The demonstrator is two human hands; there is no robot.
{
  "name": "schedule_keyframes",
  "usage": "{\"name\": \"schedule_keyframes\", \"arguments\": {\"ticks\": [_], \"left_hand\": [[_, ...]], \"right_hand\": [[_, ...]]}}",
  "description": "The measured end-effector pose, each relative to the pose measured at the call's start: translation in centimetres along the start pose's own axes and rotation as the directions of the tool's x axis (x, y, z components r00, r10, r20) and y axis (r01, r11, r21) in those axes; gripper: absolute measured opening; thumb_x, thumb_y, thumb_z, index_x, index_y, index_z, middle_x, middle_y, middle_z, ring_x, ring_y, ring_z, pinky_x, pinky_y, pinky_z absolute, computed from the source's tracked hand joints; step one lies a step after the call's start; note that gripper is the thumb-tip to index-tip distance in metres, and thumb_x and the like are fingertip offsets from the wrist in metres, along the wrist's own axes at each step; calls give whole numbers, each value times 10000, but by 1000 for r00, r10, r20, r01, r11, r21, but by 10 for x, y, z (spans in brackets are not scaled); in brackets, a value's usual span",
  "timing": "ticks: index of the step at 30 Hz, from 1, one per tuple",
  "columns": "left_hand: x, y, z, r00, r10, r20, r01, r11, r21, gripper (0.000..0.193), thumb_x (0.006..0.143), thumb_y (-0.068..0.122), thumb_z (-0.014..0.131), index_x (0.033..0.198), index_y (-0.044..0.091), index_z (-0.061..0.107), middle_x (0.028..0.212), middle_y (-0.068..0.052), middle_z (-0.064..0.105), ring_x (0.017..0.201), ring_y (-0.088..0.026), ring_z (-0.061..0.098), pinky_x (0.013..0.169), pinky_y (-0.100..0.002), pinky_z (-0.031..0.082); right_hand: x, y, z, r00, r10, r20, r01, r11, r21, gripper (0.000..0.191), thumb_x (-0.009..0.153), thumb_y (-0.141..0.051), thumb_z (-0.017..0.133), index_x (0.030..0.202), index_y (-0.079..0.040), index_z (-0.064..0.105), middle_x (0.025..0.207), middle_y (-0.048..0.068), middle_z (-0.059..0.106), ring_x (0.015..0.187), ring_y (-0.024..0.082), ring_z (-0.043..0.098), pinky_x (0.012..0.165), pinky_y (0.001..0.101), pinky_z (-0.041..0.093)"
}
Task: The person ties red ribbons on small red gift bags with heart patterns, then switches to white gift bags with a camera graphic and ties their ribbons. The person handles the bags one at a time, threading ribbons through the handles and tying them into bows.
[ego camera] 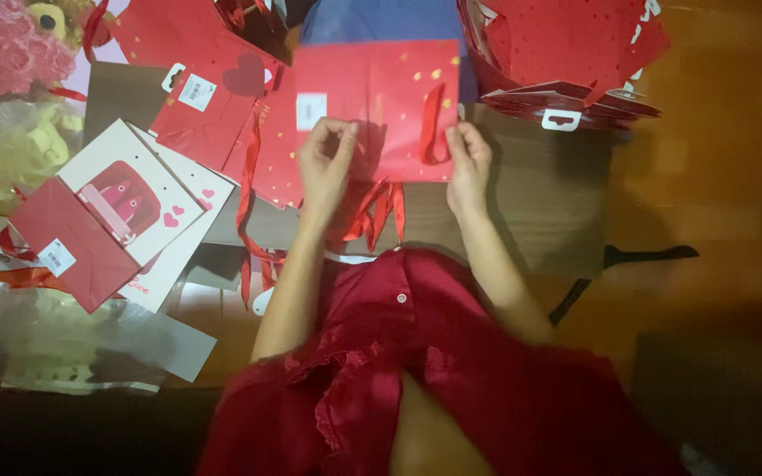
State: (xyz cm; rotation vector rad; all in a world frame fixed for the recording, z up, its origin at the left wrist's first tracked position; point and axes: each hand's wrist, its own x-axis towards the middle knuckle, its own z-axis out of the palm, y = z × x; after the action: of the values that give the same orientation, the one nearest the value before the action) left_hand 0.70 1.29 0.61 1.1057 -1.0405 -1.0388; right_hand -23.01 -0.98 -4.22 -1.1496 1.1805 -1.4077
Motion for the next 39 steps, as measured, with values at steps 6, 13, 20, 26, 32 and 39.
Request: {"name": "schedule_keyframes", "arguments": {"ticks": [6, 13, 20, 26, 32, 39], "left_hand": [[0, -7, 7, 999, 16, -33, -14, 998, 63, 133, 1028, 147, 699, 971, 28, 682, 850, 27, 650, 775, -52, 560, 708, -232, 463], [-2, -18, 16, 1000, 9, 24, -13, 986, 164, 181, 1014, 190, 706, 923, 36, 677, 816, 37, 669, 768, -25, 590, 712, -211, 489], [-7, -16, 23, 999, -8, 40, -2, 973, 232, 229, 1004, 223, 707, 923, 10, 678, 766, 20, 631, 711, -41, 533, 648, -241, 448], [-5, 1, 23, 997, -21, 77, -5, 944, 330, 239, 989, 248, 711, 912, 24, 683, 752, -33, 641, 685, -106, 563, 640, -290, 461], [-5, 20, 15, 985, 144, 92, -171, 812, 559, 169, 964, 221, 755, 944, 58, 714, 856, -83, 689, 784, -218, 632, 724, -358, 497], [-1, 17, -3, 965, 233, 117, -207, 413, 887, 536, 866, 210, 786, 1345, 41, 614, 1373, -180, 557, 1332, -403, 456, 1085, -557, 365]], "right_hand": [[56, -7, 26, 999, 45, -13, -41, 974, 222, 170, 1096, -167, 602, 986, -50, 659, 918, -4, 610, 845, 103, 539, 767, 286, 462], [129, -23, 62, 924, 378, -52, -352, 897, 267, 197, 991, -181, 541, 980, -59, 696, 923, 34, 745, 862, 134, 712, 799, 297, 614], [152, -26, 30, 996, -33, -86, 5, 951, -309, 200, 1077, -165, 591, 1049, 9, 685, 904, 18, 615, 851, 113, 528, 781, 329, 466], [150, -23, 23, 989, -140, -56, 83, 818, -569, 380, 1031, -121, 560, 1404, -58, 538, 1388, 109, 586, 1260, 230, 589, 1050, 380, 479], [105, -12, 32, 911, -384, 149, 360, 565, -743, 456, 987, -58, 661, 1427, -42, 543, 1502, 220, 433, 1397, 381, 410, 1125, 442, 442], [71, -10, 72, 858, -339, 386, 513, 534, -672, 243, 1002, -74, 692, 1246, -79, 689, 1346, 97, 628, 1353, 308, 512, 1210, 476, 364]]}}
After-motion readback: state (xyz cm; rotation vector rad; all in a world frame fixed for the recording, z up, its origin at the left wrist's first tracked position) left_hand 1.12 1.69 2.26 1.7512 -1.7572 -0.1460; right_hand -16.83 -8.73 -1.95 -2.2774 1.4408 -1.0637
